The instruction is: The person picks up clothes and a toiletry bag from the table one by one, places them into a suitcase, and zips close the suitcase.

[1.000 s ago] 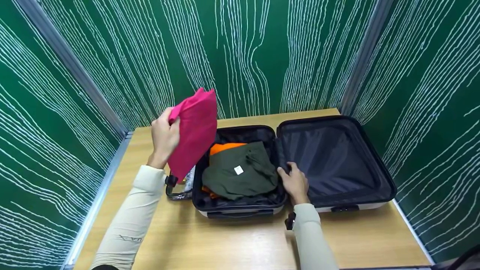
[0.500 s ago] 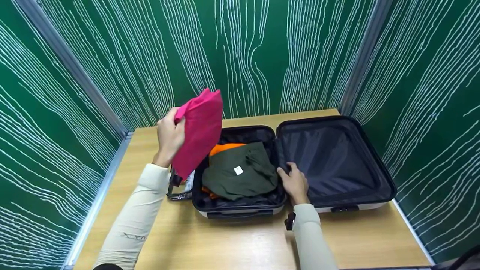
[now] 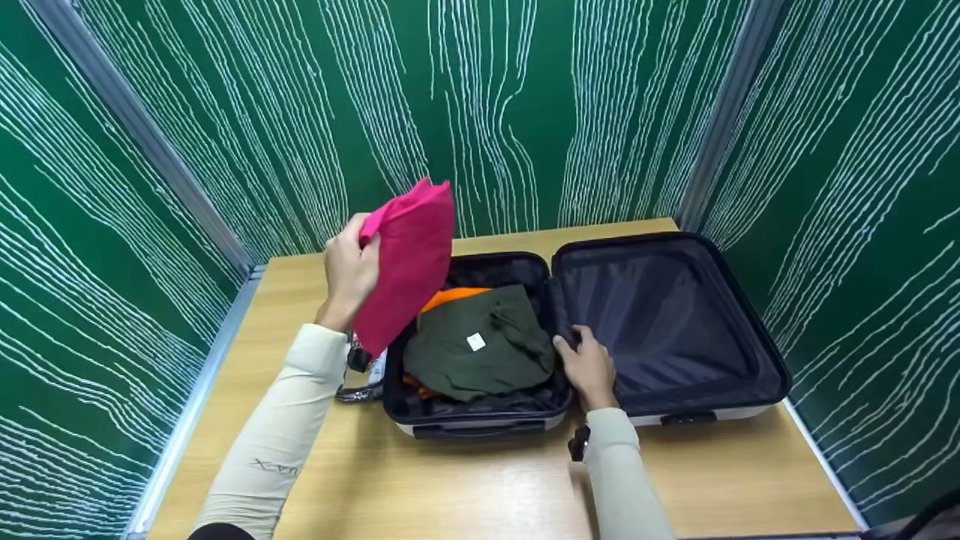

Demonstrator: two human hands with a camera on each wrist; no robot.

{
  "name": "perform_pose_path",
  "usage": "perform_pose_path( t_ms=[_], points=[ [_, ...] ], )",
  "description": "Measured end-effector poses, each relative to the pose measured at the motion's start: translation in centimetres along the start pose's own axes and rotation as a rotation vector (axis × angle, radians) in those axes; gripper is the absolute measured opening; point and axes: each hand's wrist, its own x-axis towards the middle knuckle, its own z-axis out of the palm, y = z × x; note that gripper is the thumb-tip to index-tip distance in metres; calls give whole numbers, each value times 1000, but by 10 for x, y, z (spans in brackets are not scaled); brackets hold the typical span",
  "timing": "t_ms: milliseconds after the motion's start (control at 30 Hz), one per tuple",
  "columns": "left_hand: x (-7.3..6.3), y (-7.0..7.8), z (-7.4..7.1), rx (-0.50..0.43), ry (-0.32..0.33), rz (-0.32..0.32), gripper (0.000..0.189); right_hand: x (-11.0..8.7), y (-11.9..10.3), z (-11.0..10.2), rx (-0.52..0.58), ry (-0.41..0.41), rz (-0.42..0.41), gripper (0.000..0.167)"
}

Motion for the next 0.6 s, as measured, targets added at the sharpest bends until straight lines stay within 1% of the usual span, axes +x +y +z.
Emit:
perform_pose_path(
  t_ms=[267,600],
  points=[
    [2,1,6,16,-16,13,24,0,1,0,3,-3,-5,64],
    [5,4,13,28,-31,13,24,0,0,-1,-14,12,-7,61]
  ],
)
